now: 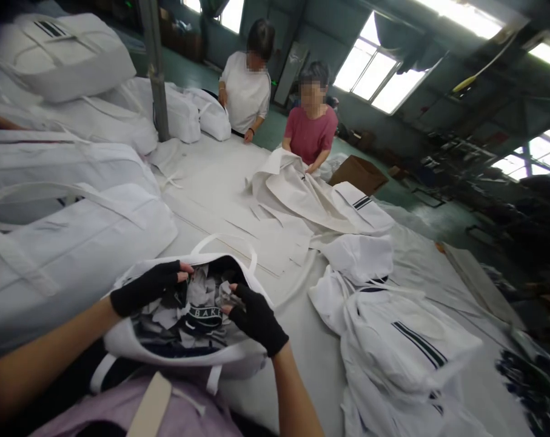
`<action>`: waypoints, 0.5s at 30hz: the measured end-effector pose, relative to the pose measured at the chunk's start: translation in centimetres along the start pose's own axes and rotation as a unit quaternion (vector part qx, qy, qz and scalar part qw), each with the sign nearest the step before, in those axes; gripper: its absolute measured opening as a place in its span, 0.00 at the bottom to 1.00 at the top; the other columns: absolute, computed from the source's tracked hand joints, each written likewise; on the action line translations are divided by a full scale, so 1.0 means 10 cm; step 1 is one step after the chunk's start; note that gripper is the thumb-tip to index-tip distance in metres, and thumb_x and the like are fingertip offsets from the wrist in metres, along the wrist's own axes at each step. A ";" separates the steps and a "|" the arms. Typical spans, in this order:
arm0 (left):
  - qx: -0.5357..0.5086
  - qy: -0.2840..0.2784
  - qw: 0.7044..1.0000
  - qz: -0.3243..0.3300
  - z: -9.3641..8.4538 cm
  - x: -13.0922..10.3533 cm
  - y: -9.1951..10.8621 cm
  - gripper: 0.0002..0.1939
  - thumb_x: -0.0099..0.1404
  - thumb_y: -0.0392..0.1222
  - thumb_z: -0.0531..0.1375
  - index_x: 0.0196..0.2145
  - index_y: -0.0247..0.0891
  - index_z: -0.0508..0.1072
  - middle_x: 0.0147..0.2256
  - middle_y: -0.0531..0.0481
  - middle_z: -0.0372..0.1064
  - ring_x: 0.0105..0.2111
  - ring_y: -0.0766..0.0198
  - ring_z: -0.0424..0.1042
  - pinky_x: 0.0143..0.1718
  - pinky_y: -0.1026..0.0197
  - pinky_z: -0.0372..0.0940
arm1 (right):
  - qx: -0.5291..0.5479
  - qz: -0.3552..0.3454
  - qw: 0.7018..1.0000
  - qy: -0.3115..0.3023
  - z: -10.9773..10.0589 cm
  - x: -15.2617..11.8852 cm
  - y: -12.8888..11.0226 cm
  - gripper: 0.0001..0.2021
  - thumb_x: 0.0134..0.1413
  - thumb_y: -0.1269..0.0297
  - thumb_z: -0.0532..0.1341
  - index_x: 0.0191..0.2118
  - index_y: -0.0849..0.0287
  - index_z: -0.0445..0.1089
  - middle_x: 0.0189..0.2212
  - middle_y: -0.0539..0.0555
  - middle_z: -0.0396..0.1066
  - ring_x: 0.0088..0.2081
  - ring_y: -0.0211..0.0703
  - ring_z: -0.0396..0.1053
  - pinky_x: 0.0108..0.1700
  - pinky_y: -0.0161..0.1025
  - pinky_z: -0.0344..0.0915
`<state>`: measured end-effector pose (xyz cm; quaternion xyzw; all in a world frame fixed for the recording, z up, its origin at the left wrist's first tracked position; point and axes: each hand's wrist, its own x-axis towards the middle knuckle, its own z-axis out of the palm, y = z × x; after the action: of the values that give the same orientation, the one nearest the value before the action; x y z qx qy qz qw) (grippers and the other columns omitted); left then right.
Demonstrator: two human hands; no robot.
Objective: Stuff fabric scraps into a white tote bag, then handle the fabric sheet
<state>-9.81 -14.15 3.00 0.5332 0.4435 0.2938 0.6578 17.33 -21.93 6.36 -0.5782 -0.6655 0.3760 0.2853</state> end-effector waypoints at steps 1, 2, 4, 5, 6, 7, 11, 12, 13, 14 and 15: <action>-0.003 0.013 1.000 0.006 0.00 -0.02 -0.03 0.22 0.60 0.52 0.61 0.46 0.33 0.70 0.41 0.43 0.71 0.42 0.55 0.69 0.44 0.53 0.66 | -0.013 0.002 0.999 -0.032 0.10 -0.01 0.10 0.27 0.49 0.57 0.66 0.55 0.57 0.66 0.53 0.57 0.68 0.54 0.48 0.66 0.57 0.48 0.63; -0.003 0.026 1.000 0.017 0.00 -0.03 -0.04 0.22 0.60 0.52 0.61 0.46 0.33 0.70 0.43 0.43 0.71 0.44 0.55 0.69 0.46 0.53 0.66 | -0.033 0.003 0.998 -0.061 0.21 -0.02 0.18 0.30 0.47 0.57 0.68 0.56 0.57 0.65 0.53 0.57 0.68 0.54 0.49 0.66 0.57 0.49 0.63; 0.006 0.033 0.999 0.043 0.00 -0.06 -0.04 0.22 0.62 0.52 0.59 0.47 0.34 0.70 0.47 0.43 0.70 0.48 0.54 0.68 0.50 0.53 0.64 | -0.095 0.013 0.990 -0.105 0.42 -0.03 0.27 0.34 0.43 0.57 0.70 0.57 0.55 0.64 0.53 0.57 0.68 0.53 0.53 0.66 0.55 0.50 0.64; 0.025 0.023 0.998 0.052 0.00 -0.08 -0.03 0.21 0.63 0.52 0.58 0.48 0.35 0.70 0.48 0.43 0.70 0.49 0.54 0.67 0.51 0.53 0.64 | -0.129 0.018 0.984 -0.125 0.50 -0.02 0.28 0.34 0.41 0.58 0.70 0.58 0.54 0.64 0.52 0.57 0.69 0.51 0.54 0.67 0.54 0.51 0.64; 0.054 0.006 0.997 0.057 -0.01 -0.10 -0.02 0.21 0.65 0.52 0.57 0.49 0.36 0.70 0.48 0.44 0.70 0.49 0.54 0.68 0.51 0.53 0.64 | -0.160 0.019 0.977 -0.142 0.55 -0.01 0.28 0.34 0.41 0.58 0.70 0.57 0.54 0.64 0.50 0.57 0.70 0.50 0.55 0.67 0.52 0.51 0.65; 0.094 -0.013 0.993 0.064 -0.03 -0.11 -0.01 0.21 0.66 0.52 0.55 0.50 0.37 0.70 0.47 0.44 0.71 0.49 0.54 0.68 0.51 0.52 0.65 | -0.188 0.012 0.971 -0.150 0.57 0.00 0.26 0.32 0.42 0.58 0.70 0.56 0.54 0.65 0.48 0.57 0.70 0.48 0.56 0.68 0.50 0.51 0.65; 0.330 -0.049 0.918 0.216 -0.15 -0.14 -0.06 0.18 0.67 0.45 0.54 0.52 0.41 0.71 0.53 0.43 0.68 0.53 0.54 0.67 0.55 0.50 0.63 | -0.248 -0.051 0.963 -0.093 0.41 0.03 0.17 0.26 0.47 0.61 0.65 0.54 0.54 0.67 0.45 0.56 0.69 0.46 0.52 0.66 0.48 0.48 0.64; 0.386 -0.054 0.883 0.261 -0.17 -0.13 -0.11 0.17 0.67 0.43 0.54 0.52 0.41 0.72 0.56 0.43 0.65 0.56 0.52 0.63 0.58 0.48 0.61 | -0.258 -0.060 0.962 -0.067 0.37 0.03 0.18 0.24 0.50 0.62 0.63 0.55 0.54 0.66 0.45 0.56 0.69 0.47 0.51 0.65 0.48 0.47 0.63; 0.438 -0.059 0.850 0.287 -0.18 -0.11 -0.18 0.17 0.66 0.41 0.54 0.51 0.42 0.72 0.58 0.42 0.62 0.59 0.50 0.60 0.59 0.45 0.59 | -0.264 -0.067 0.961 -0.051 0.36 0.02 0.20 0.24 0.52 0.63 0.62 0.56 0.53 0.64 0.47 0.57 0.67 0.49 0.51 0.64 0.50 0.47 0.62; 0.483 -0.071 0.823 0.291 -0.18 -0.09 -0.27 0.16 0.66 0.39 0.55 0.50 0.42 0.73 0.58 0.41 0.62 0.60 0.48 0.59 0.59 0.42 0.58 | -0.267 -0.066 0.960 -0.052 0.38 0.01 0.24 0.25 0.53 0.63 0.60 0.58 0.53 0.62 0.49 0.57 0.66 0.51 0.51 0.63 0.51 0.47 0.62; 0.520 -0.088 0.804 0.277 -0.18 -0.07 -0.38 0.16 0.65 0.37 0.56 0.49 0.41 0.75 0.58 0.40 0.62 0.60 0.45 0.58 0.58 0.40 0.58 | -0.271 -0.056 0.959 -0.069 0.42 0.01 0.31 0.25 0.54 0.63 0.60 0.59 0.53 0.61 0.51 0.58 0.65 0.52 0.52 0.62 0.52 0.48 0.61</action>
<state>-12.03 -14.94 -0.51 0.9188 0.3038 0.1411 0.2091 15.58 -22.44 1.48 -0.5681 -0.7919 0.2041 0.0921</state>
